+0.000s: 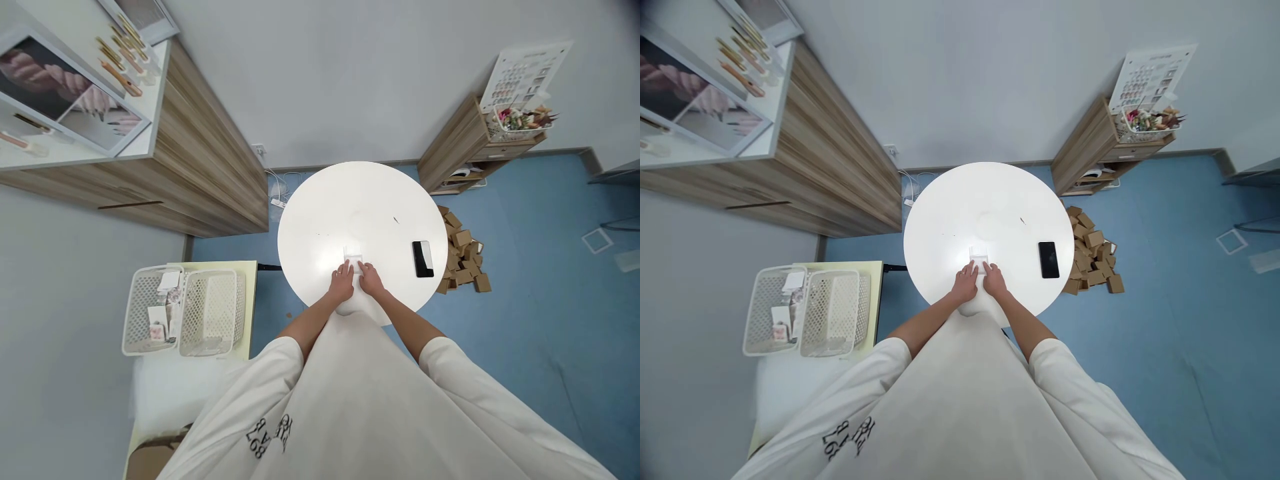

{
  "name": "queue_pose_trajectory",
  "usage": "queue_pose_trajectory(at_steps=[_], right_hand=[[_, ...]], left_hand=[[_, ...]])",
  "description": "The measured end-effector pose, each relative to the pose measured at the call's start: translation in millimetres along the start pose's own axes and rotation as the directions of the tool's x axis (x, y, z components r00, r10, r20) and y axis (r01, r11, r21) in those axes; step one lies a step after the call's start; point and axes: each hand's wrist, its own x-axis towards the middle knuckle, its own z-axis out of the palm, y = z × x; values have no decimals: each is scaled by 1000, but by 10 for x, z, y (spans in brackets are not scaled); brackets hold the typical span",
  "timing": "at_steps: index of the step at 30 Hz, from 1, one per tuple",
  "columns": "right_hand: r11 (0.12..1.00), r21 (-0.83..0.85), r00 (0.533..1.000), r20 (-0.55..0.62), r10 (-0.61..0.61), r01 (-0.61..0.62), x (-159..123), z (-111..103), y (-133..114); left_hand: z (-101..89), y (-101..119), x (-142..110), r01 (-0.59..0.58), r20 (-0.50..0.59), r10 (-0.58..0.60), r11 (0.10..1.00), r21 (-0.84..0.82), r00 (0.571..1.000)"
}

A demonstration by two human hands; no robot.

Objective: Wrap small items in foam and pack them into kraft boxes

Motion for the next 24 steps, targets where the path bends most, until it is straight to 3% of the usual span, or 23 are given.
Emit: queue_pose_trajectory(at_steps=[3,8,12,18,24], right_hand=[[998,67,1000,14,17,-18,-2,47,-39],[988,154,999,42,3,-9,119,131,-214],[980,189,996,56,-68,56,311,248,-539],[966,157,966,127,-224,204,702,414,-1219],[972,25,947,221,-233,233,959,563,-1745]], left_hand=[[-1,-13,13,-82,-4,82,993,80,997],[-104,-225,-2,-70,-13,72,994,87,997],[-279,-585,-89,-10,-29,12,996,84,1000],[-601,-1229,-308,95,-72,-93,995,24,993],[-800,-1775,-428,153,-72,-158,985,-75,985]])
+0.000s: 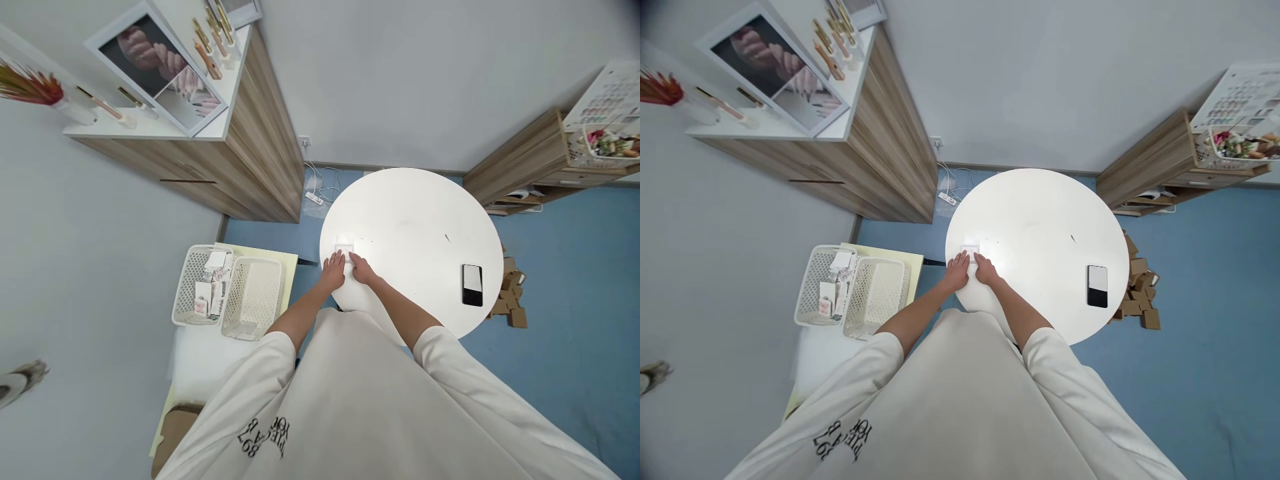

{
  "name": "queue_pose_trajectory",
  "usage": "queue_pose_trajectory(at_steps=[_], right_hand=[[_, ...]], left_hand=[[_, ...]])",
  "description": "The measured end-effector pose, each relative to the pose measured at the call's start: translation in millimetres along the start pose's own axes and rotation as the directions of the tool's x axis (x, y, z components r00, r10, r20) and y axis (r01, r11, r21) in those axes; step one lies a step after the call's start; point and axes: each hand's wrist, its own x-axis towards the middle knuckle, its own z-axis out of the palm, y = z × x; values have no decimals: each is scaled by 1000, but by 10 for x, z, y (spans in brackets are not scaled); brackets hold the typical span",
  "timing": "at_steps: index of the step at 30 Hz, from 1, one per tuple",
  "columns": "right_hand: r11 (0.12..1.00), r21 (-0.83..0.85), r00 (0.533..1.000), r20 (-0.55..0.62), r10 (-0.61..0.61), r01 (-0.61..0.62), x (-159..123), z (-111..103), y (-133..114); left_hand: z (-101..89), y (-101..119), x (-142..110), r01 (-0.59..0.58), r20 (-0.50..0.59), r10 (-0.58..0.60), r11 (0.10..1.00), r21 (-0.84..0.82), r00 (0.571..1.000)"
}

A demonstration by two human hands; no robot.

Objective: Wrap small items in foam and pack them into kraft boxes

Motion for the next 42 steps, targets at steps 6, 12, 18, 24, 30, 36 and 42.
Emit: queue_pose_trajectory(at_steps=[6,12,18,24,30,36,42], right_hand=[[998,-43,997,44,56,-54,44,25,-127],[992,-35,992,-22,122,-123,-201,-2,-72],[983,-37,980,-90,176,-179,-577,-139,102],[987,-52,978,-154,142,-151,-1052,-136,229],[995,-88,977,-212,29,-49,-1739,110,437],[995,-94,974,-225,-37,16,-2521,507,766],[995,-100,980,-196,-31,12,-3123,852,857]], left_hand=[[-42,-120,84,-26,22,26,999,37,999],[-99,-52,101,-31,9,30,998,62,999],[-127,44,-53,-37,-92,44,997,72,995],[54,375,-475,-43,-126,46,999,31,991],[463,829,-1088,-35,-172,39,999,29,984],[1059,1265,-1774,-9,-191,8,1000,-3,981],[1415,1476,-2389,12,-147,-14,1000,-18,989]])
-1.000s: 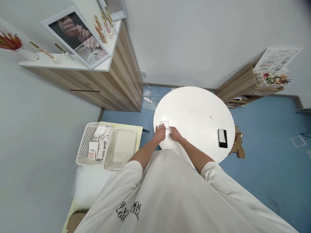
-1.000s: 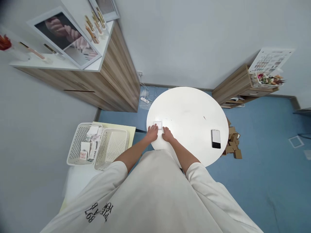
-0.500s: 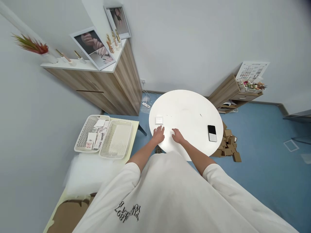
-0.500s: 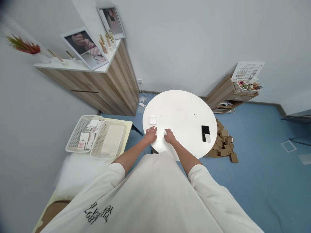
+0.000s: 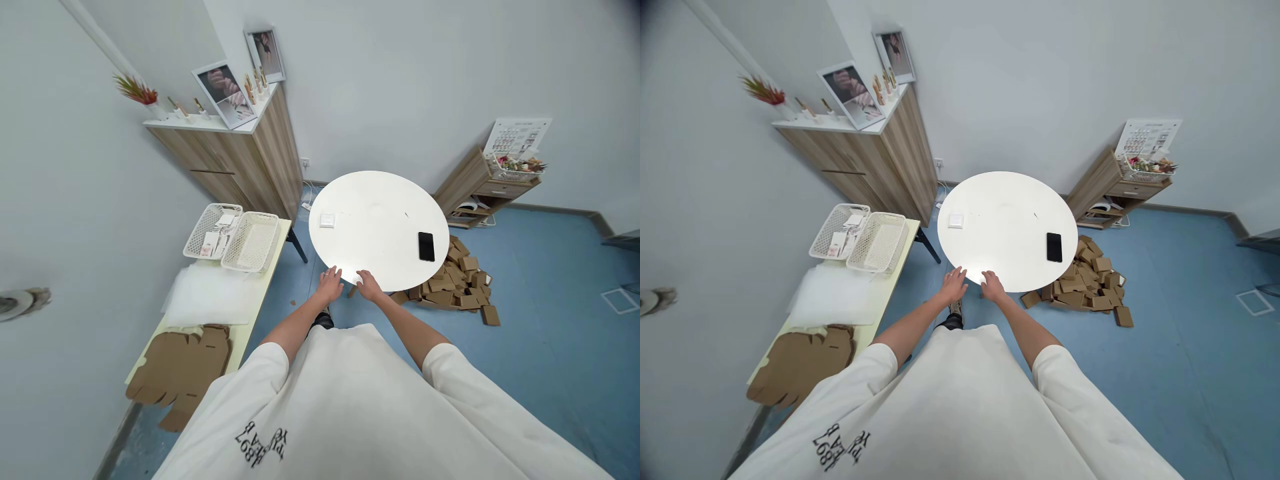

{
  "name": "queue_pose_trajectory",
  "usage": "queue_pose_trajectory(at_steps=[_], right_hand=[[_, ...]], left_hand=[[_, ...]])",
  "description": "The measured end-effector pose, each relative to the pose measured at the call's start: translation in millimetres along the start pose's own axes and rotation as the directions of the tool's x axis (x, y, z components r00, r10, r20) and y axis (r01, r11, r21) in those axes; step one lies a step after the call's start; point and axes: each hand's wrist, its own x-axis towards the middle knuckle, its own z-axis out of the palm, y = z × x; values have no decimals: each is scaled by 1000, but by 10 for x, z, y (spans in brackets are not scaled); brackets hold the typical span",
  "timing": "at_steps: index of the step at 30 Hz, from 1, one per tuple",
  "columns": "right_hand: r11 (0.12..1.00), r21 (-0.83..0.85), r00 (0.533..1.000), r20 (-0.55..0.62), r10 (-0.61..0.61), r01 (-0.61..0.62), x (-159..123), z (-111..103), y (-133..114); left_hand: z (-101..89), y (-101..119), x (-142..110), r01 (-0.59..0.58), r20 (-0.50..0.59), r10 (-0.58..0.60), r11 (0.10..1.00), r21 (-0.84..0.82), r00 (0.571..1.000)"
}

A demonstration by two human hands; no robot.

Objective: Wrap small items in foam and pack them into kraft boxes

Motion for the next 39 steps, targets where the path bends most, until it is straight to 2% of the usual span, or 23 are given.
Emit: queue_pose_trajectory(at_steps=[6,9,13,17,21,24,27,29,31,34,39], right_hand=[[996,-8,996,21,-88,89,-216,168,-251],[985,-24,984,52,-171,173,-219,338,-542],[949,-44,944,129,-304,311,-226,694,-1075],[898,-40,882,214,-420,438,-303,1160,-1713],[857,-32,824,297,-483,514,-500,1688,-2383],[830,-21,785,338,-519,558,-713,2077,-2825],[794,-19,742,371,-559,608,-920,2414,-3163],[774,-32,722,389,-573,632,-1028,2595,-3332],[762,-49,711,401,-577,646,-1108,2734,-3465],[752,-74,705,420,-572,655,-1181,2857,-3617],[754,-108,711,440,-548,648,-1215,2903,-3776]], left_hand=[[8,-102,-561,64,-52,-65,998,-16,997],[8,-280,-898,129,-102,-132,991,-38,986],[33,-617,-1455,239,-194,-248,969,-68,949],[100,-1034,-2139,360,-269,-388,921,-149,881],[241,-1523,-2905,472,-313,-527,849,-237,791],[381,-1914,-3457,583,-299,-641,767,-267,707],[529,-2296,-3906,696,-261,-742,670,-258,617],[626,-2525,-4121,738,-225,-776,630,-242,589],[713,-2717,-4267,755,-174,-790,613,-232,588],[793,-2916,-4384,750,-114,-784,618,-236,610],[743,-3045,-4471,708,-90,-747,656,-262,659]])
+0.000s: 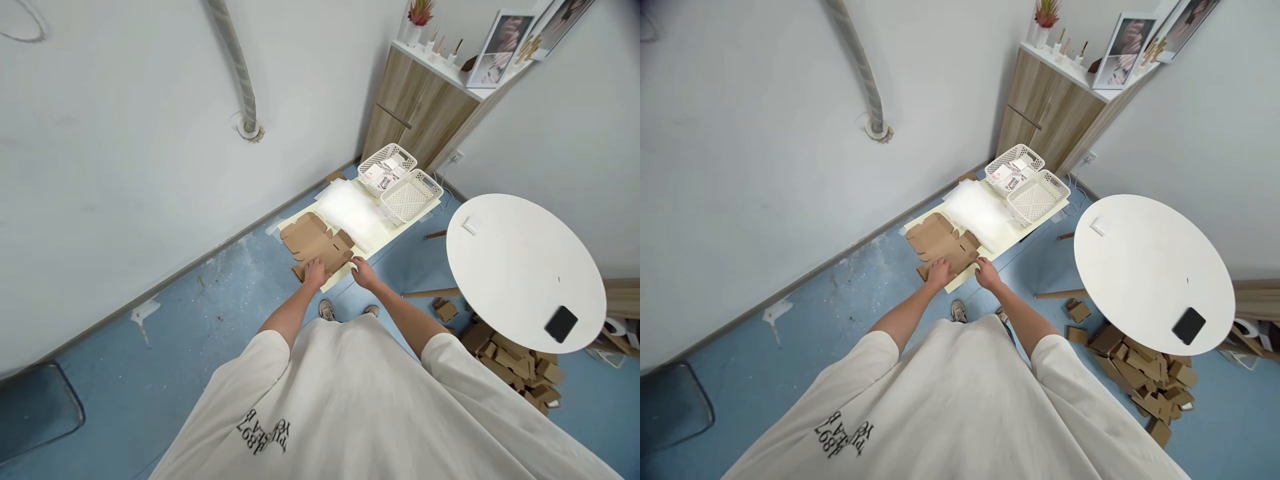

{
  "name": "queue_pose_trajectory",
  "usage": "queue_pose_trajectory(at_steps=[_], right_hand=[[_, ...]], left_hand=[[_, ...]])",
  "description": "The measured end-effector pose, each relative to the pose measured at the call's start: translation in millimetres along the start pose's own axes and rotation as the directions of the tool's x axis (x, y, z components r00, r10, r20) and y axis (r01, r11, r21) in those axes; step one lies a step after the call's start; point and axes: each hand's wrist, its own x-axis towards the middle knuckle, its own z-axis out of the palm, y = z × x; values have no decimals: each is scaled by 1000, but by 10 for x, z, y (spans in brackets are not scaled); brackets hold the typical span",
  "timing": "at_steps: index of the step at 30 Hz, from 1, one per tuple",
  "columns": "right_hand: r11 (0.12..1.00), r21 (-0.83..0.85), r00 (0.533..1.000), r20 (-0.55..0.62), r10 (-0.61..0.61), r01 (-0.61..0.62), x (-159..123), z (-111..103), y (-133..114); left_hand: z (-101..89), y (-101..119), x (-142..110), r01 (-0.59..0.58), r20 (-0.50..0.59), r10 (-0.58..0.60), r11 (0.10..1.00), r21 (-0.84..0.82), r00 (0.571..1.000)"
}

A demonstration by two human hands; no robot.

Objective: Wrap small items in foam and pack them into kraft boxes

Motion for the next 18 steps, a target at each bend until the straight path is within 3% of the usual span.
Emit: queue_pose_trajectory(at_steps=[6,12,18], right_hand=[[995,-75,998,8,-65,66,112,-18,-108],[942,-293,986,15,-167,164,230,-17,-325],[843,-455,946,-7,-325,287,370,-79,-468]], left_hand=[[-116,-39,-43,-104,-3,104,993,54,995],[-236,28,-110,-152,50,147,978,142,988],[-506,73,-288,-214,-144,246,954,210,958]])
